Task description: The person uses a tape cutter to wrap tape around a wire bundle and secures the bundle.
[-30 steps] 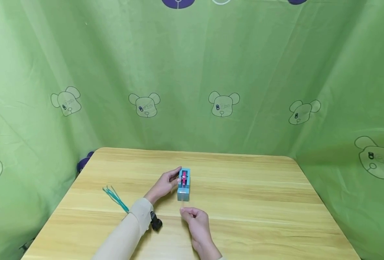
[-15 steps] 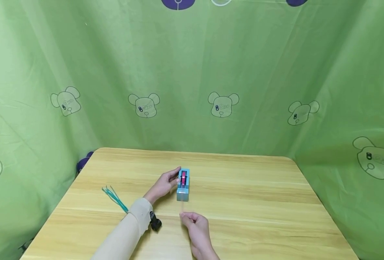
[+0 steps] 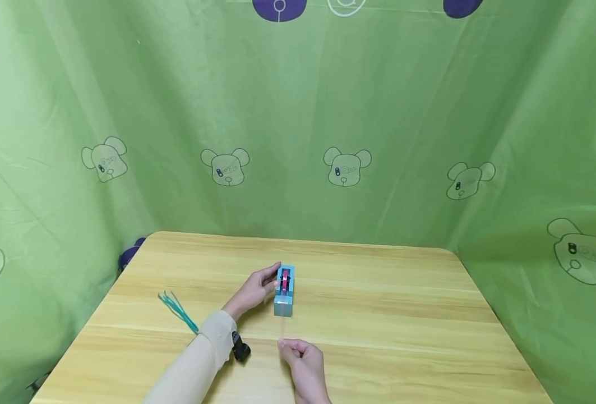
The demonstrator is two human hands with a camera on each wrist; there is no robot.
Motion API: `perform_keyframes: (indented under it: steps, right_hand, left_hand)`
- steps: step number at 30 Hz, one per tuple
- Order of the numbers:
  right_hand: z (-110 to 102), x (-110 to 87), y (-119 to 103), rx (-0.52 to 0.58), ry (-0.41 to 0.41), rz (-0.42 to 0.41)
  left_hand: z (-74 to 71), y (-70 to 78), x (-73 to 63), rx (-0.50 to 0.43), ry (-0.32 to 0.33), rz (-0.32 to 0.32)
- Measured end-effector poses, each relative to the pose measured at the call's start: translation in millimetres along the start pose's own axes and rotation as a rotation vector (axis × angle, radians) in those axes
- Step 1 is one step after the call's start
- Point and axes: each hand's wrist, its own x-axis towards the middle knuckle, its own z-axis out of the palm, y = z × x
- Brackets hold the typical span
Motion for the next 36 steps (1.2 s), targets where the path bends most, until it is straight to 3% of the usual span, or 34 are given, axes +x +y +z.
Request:
perform_keyframes:
  steps: [8, 12, 28, 36]
  right_hand:
    - [3, 1.0, 3, -0.017, 0.013, -0.020]
    - [3, 0.7, 2, 0.003, 0.006, -0.026]
    - [0, -2.6, 0, 0.034, -0.010, -0.050]
    - [1, -2.4, 2, 0.044, -0.007, -0.069]
  left_hand:
    - [0.3, -2.1, 0.5, 0.124, 0.007, 0.068]
    - [-0.2, -1.7, 0.2, 0.167, 0.017, 0.070]
    - [-1.7, -0.9, -6.0, 0.204, 0.082, 0.063]
    - [-11.9, 9.4, -15.2, 0.154, 0.124, 0.079]
